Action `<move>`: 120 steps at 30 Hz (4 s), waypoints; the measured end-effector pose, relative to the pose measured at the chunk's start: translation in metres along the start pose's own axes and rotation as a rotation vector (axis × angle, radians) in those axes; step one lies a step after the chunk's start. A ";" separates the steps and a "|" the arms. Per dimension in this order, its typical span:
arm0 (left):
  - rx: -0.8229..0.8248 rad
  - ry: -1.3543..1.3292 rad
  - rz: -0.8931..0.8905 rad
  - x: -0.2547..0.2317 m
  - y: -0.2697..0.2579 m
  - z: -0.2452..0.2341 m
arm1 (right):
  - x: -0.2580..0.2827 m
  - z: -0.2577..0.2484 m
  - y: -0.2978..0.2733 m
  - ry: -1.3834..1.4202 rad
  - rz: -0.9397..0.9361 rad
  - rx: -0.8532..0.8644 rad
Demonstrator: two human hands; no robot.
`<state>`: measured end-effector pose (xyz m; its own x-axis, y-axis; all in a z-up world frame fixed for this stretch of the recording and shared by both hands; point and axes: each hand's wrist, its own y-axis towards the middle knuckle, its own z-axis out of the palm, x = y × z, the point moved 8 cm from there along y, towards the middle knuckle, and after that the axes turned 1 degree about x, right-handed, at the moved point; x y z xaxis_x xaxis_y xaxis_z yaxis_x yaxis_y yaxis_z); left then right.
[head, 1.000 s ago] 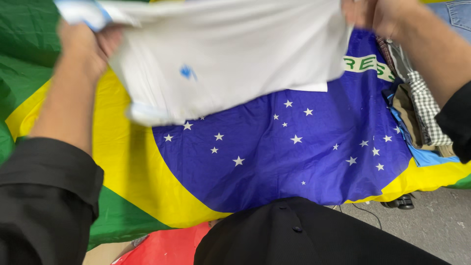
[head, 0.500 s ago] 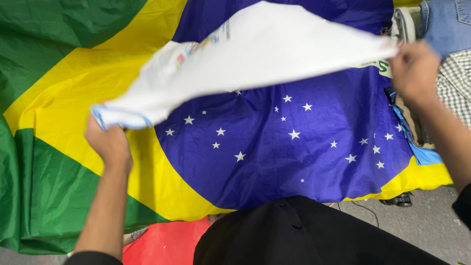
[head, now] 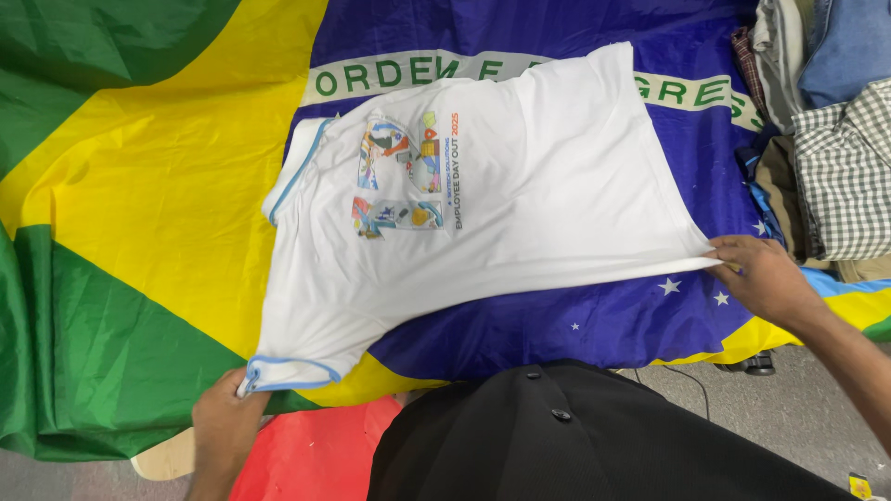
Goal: The person folds a checkered shirt and a white polo shirt on a Brazilian flag spread on the floor. They smooth and align each garment, fold sleeves and sides, then roll or fold the shirts into compact rectangles and place them aside.
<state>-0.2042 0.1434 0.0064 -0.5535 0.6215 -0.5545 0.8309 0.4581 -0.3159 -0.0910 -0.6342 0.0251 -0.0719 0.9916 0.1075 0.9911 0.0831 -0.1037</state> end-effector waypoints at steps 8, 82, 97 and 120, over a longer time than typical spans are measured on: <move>0.336 -0.118 0.115 -0.050 0.071 -0.016 | -0.031 -0.010 0.040 0.367 0.459 0.259; -0.134 0.242 0.480 -0.195 0.103 0.096 | 0.103 0.062 0.066 0.137 0.214 0.184; 0.061 0.051 -0.104 -0.117 0.216 0.068 | 0.101 0.061 0.070 0.134 0.179 0.215; 0.039 0.318 0.383 -0.161 0.178 0.056 | 0.101 0.051 0.077 0.158 0.217 0.259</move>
<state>0.0362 0.0899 -0.0037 -0.1937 0.9061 -0.3761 0.9760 0.1389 -0.1680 -0.0276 -0.5223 -0.0224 0.1754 0.9629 0.2048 0.9187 -0.0853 -0.3857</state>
